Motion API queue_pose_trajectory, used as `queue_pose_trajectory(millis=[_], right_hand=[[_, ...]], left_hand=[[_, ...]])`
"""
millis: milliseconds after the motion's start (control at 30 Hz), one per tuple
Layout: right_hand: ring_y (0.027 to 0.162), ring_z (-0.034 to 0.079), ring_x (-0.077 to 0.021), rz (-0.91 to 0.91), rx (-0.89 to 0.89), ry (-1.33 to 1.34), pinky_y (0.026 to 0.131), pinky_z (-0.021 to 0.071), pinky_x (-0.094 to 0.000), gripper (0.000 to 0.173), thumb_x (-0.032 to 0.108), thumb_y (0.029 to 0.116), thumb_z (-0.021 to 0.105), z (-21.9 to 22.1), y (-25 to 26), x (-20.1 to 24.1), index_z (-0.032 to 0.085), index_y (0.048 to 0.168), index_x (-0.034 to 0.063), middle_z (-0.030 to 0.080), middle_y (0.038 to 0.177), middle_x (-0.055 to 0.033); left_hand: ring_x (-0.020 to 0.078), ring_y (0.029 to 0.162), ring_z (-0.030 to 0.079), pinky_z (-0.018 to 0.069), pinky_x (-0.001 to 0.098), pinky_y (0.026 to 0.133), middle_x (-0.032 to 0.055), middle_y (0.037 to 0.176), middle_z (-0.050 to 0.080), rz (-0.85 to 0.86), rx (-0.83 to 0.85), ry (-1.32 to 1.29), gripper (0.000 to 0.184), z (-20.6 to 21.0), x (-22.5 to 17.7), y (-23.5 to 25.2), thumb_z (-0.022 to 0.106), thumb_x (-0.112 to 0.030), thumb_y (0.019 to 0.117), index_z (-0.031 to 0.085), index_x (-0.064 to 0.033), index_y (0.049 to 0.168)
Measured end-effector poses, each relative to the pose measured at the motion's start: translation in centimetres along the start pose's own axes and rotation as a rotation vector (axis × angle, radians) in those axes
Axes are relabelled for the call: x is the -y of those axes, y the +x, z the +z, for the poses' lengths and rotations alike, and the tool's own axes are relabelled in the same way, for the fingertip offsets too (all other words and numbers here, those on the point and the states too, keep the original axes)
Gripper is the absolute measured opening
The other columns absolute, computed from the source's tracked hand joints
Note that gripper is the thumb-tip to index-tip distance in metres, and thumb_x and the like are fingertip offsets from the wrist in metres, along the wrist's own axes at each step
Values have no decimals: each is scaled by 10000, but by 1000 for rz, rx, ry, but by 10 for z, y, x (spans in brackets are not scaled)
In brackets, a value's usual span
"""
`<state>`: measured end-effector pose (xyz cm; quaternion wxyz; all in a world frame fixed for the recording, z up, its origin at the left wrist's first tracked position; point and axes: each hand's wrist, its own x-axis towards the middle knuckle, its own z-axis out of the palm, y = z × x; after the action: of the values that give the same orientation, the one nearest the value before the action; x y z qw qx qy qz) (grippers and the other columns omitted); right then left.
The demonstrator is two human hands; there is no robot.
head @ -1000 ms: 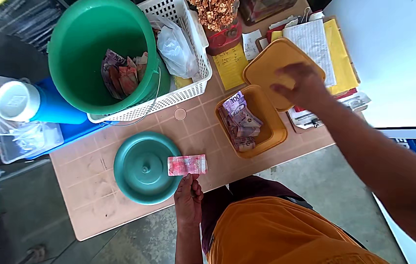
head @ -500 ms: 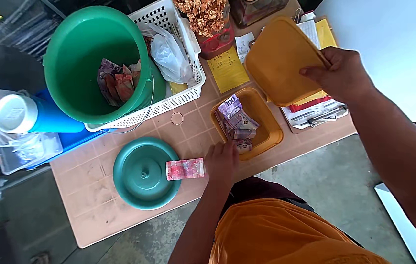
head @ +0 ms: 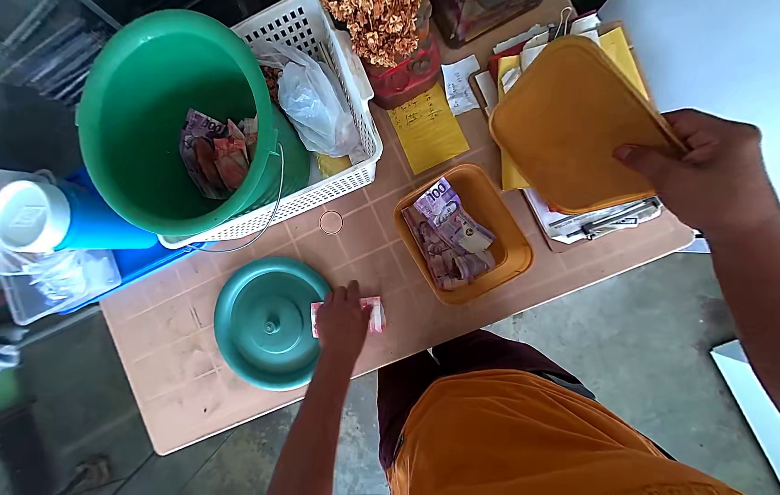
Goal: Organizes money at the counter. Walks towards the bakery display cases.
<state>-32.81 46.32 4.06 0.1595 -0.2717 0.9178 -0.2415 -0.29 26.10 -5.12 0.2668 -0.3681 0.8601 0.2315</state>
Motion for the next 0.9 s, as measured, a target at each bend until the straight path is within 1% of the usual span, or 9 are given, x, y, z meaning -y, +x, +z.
queue_pose_trajectory(millis=[67,267,367,467,567,633,733,800,900], right_hand=[[756,585,-42,-192,-39,198,719,513,-232,257,133,1012,613,15,7,-45,604,1186,-56,637,930,-124],[863,613,-134,-330,2,214,796,528,-301,248,149,1002,623,27,7,-37,653,1149,-48,635,1046,-163],[880,613,-137,-352,-15,194,812,527,-301,260,159,999,630,18,5,-43,655,1159,-44,639,1044,-159],[875,609,-128,-299,-45,179,810,519,-295,280,166,991,641,7,2,-52,655,1167,-51,646,1045,-170],[876,583,-97,-252,-63,194,805,496,-257,286,155,990,627,5,4,-43,647,1165,-70,637,1050,-175],[904,594,-104,-256,-95,179,824,502,-269,285,170,1012,597,7,0,-31,629,1191,-49,624,1074,-164],[1074,635,-314,-262,-99,129,947,522,-459,349,92,1034,498,12,-19,-4,564,1322,-95,600,1254,-290],[1139,623,-424,-294,-16,102,964,520,-548,404,20,1008,507,33,-42,11,513,1386,-123,568,1325,-341],[1334,513,-463,-384,214,157,1074,457,-607,584,267,950,721,83,-70,14,557,1415,-47,529,1442,-279]], left_hand=[[472,1358,471,392,602,1088,281,1441,522,-95,195,90,650,-6,17,15,666,-267,996,400,-39,1544],[427,1326,509,430,589,1046,249,1342,587,-35,325,109,347,-11,19,34,580,-185,1036,604,-19,1339],[426,1169,599,451,580,1008,259,1164,649,79,85,-125,261,-22,24,16,558,-155,1044,678,35,1175],[392,919,672,529,576,835,200,911,686,418,-272,-241,135,-41,-2,-5,663,-100,956,755,-1,968],[363,910,678,548,549,800,159,897,690,692,-342,-115,74,-64,-59,3,722,-93,912,783,-73,949],[396,1029,657,528,566,856,185,1006,693,766,-306,-63,163,-71,-93,20,726,-136,929,781,-80,1071],[372,1036,675,541,538,900,210,1075,700,666,-378,-279,273,-77,-110,34,677,-163,980,706,9,1190],[268,771,672,567,452,722,164,907,700,489,-508,-519,293,-67,-95,33,601,-192,1030,662,38,1201],[202,671,552,490,398,658,121,792,604,148,-419,-733,384,-38,-61,26,466,-292,1095,623,38,1215]])
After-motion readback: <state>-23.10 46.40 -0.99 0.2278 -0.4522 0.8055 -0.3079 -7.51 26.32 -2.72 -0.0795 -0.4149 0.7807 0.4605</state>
